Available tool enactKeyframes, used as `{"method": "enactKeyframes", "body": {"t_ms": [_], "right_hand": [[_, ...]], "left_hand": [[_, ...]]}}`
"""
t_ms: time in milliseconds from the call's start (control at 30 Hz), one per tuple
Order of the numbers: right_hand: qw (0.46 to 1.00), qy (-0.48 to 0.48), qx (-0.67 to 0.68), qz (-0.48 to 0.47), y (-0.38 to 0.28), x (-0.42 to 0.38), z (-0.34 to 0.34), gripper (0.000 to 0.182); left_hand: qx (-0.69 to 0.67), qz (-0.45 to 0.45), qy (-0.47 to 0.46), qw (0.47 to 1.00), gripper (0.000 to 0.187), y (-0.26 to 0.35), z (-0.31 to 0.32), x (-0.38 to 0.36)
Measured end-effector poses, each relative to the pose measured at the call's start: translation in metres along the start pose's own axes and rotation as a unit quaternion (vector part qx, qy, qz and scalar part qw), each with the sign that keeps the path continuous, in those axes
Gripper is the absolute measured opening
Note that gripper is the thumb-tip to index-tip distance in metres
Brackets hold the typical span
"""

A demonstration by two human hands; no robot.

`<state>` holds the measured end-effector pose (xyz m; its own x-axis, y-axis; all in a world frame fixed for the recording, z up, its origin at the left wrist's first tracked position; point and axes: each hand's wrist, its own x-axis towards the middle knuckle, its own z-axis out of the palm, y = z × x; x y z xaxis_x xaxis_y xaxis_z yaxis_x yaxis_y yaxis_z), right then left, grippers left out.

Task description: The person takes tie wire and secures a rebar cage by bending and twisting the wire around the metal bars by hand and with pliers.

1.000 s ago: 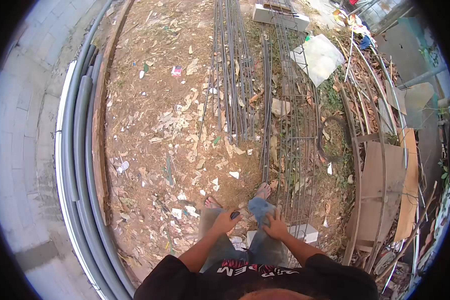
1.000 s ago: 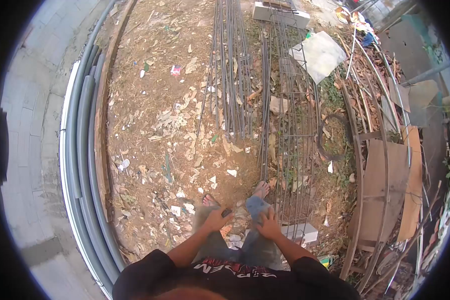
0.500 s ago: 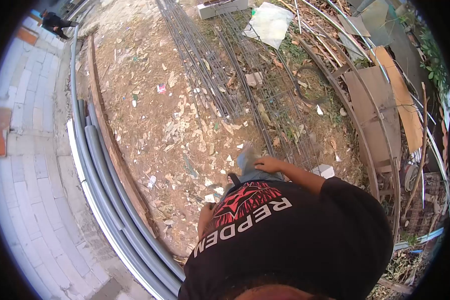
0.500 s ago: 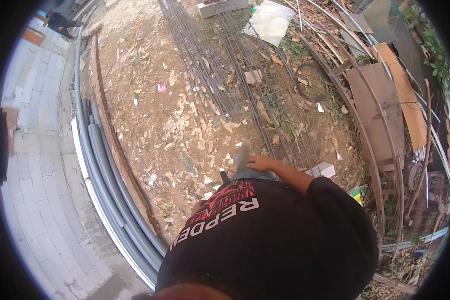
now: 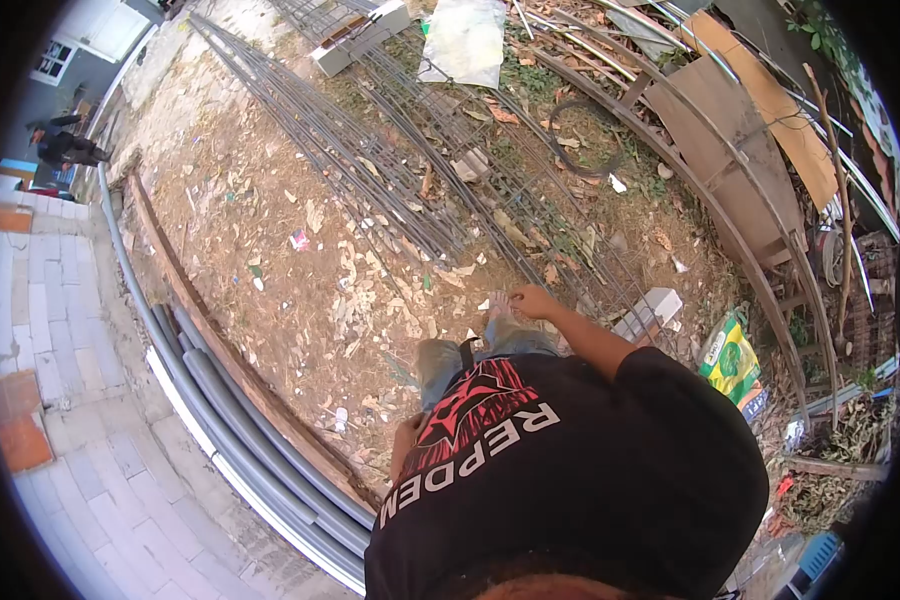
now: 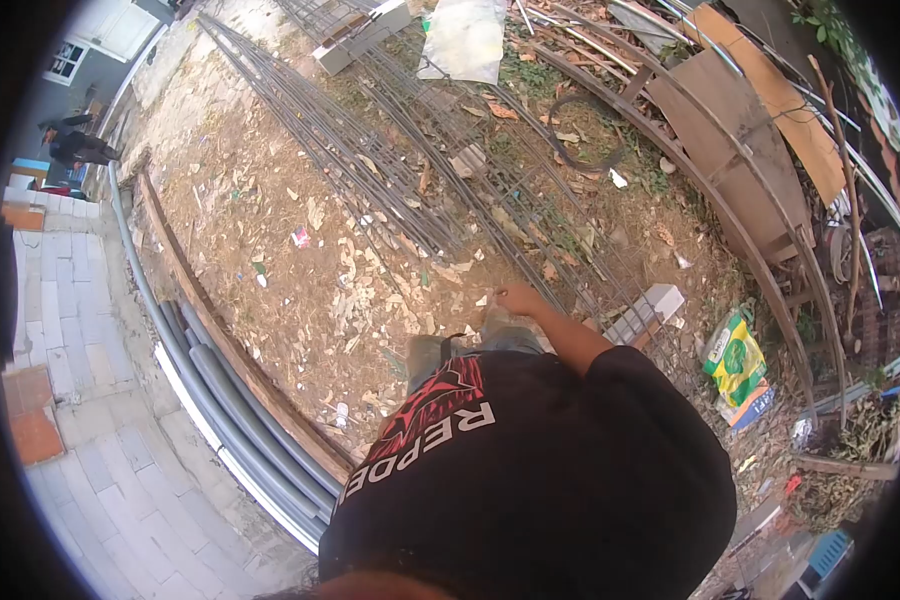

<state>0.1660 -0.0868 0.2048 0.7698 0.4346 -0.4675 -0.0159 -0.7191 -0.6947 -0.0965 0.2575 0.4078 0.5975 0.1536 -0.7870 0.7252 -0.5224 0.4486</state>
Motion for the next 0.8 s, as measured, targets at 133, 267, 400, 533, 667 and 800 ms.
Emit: {"method": "enactKeyframes", "body": {"t_ms": [133, 267, 400, 533, 667, 800], "right_hand": [[0.973, 0.111, 0.102, 0.173, 0.052, -0.029, -0.007, 0.034], [0.894, 0.226, 0.249, 0.295, 0.059, -0.084, 0.006, 0.036], [0.782, 0.317, 0.418, 0.336, 0.043, -0.142, 0.048, 0.036], [0.764, 0.285, 0.434, 0.383, 0.010, -0.184, 0.118, 0.036], [0.752, 0.254, 0.456, 0.402, -0.020, -0.210, 0.176, 0.041], [0.902, 0.237, 0.240, 0.270, 0.005, -0.228, 0.235, 0.031]], "left_hand": [[0.028, 0.066, -0.011, 0.997, 0.055, 0.002, -0.033, 0.044], [0.027, 0.056, -0.031, 0.998, 0.056, -0.024, -0.078, 0.080], [-0.065, 0.161, -0.088, 0.981, 0.056, -0.019, -0.117, 0.110], [0.067, 0.181, -0.087, 0.977, 0.049, -0.005, -0.142, 0.128], [0.187, 0.170, -0.060, 0.966, 0.042, 0.001, -0.144, 0.142], [-0.065, 0.018, -0.184, 0.981, 0.037, 0.011, -0.162, 0.160]]}}
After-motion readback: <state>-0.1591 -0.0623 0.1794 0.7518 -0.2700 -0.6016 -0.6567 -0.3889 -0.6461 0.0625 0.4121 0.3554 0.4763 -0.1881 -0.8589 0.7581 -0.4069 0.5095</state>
